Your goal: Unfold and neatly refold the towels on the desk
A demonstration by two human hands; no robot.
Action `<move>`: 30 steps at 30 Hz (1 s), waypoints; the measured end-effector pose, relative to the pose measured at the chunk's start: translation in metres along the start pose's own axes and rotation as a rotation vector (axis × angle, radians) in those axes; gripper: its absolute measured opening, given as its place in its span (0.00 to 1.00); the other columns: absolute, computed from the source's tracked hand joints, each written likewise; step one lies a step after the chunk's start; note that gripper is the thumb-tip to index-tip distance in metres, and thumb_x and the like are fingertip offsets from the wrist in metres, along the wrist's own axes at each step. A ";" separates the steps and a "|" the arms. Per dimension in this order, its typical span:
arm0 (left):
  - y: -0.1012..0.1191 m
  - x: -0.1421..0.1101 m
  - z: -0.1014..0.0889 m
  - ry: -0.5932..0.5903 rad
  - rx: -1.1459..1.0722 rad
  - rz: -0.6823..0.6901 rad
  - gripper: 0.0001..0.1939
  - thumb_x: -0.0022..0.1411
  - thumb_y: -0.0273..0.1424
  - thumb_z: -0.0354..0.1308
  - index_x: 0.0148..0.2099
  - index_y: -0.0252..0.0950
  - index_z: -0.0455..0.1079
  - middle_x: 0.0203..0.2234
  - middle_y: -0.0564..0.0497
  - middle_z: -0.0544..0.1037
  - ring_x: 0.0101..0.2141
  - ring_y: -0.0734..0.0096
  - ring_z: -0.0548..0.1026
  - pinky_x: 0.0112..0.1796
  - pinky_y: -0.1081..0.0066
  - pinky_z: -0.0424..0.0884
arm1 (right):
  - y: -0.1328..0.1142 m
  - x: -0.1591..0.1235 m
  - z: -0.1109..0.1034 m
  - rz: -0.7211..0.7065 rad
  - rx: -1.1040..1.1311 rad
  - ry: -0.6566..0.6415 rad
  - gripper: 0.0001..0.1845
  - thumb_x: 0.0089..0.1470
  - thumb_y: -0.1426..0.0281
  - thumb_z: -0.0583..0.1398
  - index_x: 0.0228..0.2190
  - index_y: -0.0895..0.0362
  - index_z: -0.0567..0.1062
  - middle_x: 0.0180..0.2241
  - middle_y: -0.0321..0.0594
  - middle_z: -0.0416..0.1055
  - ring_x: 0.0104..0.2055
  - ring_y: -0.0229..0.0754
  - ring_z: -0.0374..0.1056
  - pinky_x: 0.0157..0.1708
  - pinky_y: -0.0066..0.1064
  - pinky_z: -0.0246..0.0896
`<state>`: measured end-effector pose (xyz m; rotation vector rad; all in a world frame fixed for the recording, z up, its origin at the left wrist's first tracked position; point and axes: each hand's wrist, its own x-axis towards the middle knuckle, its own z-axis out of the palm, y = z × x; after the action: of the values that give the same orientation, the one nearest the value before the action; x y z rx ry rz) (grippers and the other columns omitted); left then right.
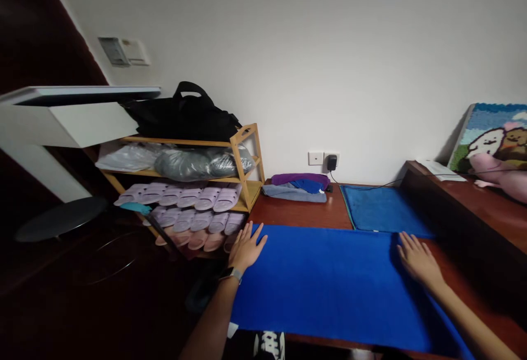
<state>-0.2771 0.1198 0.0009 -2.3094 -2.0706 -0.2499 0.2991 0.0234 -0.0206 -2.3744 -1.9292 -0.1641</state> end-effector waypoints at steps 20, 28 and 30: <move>0.000 0.001 0.001 0.010 0.000 0.005 0.31 0.74 0.49 0.43 0.74 0.45 0.53 0.73 0.47 0.52 0.71 0.54 0.49 0.67 0.54 0.48 | 0.001 -0.005 0.025 0.007 0.142 -0.170 0.40 0.65 0.52 0.38 0.71 0.58 0.50 0.73 0.40 0.46 0.74 0.49 0.38 0.71 0.48 0.37; -0.002 0.002 0.002 -0.007 -0.010 0.005 0.32 0.74 0.50 0.41 0.74 0.45 0.53 0.73 0.46 0.52 0.71 0.54 0.49 0.67 0.54 0.48 | 0.065 -0.004 0.030 0.104 0.026 -0.212 0.40 0.63 0.56 0.37 0.71 0.61 0.49 0.73 0.40 0.43 0.74 0.49 0.39 0.71 0.48 0.40; -0.003 0.002 0.005 0.002 -0.006 0.007 0.32 0.74 0.50 0.41 0.74 0.45 0.53 0.72 0.46 0.52 0.71 0.54 0.49 0.67 0.54 0.48 | 0.051 -0.004 0.024 0.120 -0.013 -0.180 0.40 0.64 0.56 0.37 0.70 0.61 0.52 0.72 0.41 0.47 0.74 0.50 0.41 0.70 0.49 0.40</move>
<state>-0.2792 0.1231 -0.0036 -2.3186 -2.0628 -0.2582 0.3494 0.0116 -0.0451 -2.5853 -1.8532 0.0467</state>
